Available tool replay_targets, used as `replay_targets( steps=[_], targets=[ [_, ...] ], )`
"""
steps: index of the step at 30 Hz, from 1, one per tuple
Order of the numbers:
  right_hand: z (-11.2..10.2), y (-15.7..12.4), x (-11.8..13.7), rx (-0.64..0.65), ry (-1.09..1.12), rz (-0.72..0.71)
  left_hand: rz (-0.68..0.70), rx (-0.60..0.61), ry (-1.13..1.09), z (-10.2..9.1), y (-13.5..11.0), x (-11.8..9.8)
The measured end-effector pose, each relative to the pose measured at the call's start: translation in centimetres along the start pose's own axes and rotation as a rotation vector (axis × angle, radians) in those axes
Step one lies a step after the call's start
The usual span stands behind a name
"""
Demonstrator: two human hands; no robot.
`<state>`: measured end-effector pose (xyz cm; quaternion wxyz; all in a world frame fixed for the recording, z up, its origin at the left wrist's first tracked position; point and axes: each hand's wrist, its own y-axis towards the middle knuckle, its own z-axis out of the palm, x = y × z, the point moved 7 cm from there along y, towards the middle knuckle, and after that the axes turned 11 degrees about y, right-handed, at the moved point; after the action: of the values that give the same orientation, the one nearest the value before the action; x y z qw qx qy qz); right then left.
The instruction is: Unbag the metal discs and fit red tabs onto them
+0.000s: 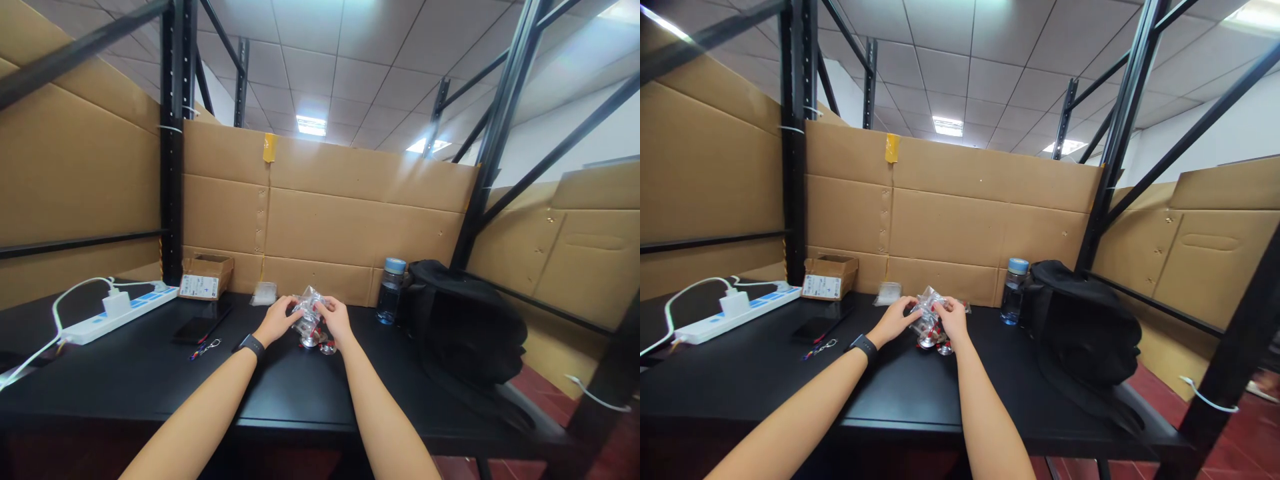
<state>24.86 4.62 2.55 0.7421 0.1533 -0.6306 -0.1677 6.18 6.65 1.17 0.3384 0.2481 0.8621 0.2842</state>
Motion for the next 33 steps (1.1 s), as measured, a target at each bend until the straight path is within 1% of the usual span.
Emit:
replay_targets(
  steps=[4,9,15,21,25,29,33],
  targets=[
    [-0.3,0.3,-0.3,-0.002,-0.054,-0.023,0.024,0.026,0.063,-0.1,-0.1,-0.4],
    [-0.7,0.4,-0.9,-0.028,-0.019,0.011,0.039,0.024,0.087,-0.3,-0.2,-1.0],
    [-0.6,0.3,-0.9,-0.020,-0.032,0.019,0.052,0.047,0.161,0.0,-0.2,-1.1],
    [-0.5,0.2,-0.9,-0.026,-0.062,0.018,0.050,0.077,0.155,0.1,-0.2,-1.2],
    [-0.7,0.4,-0.8,-0.019,-0.081,-0.007,0.053,0.088,0.142,0.3,-0.3,-1.3],
    [-1.2,0.5,-0.5,-0.052,-0.104,-0.048,0.055,0.116,0.164,0.7,-0.4,-1.4],
    [-1.4,0.4,-0.1,-0.073,-0.117,-0.080,0.057,0.091,0.205,0.5,-0.4,-1.9]
  ],
)
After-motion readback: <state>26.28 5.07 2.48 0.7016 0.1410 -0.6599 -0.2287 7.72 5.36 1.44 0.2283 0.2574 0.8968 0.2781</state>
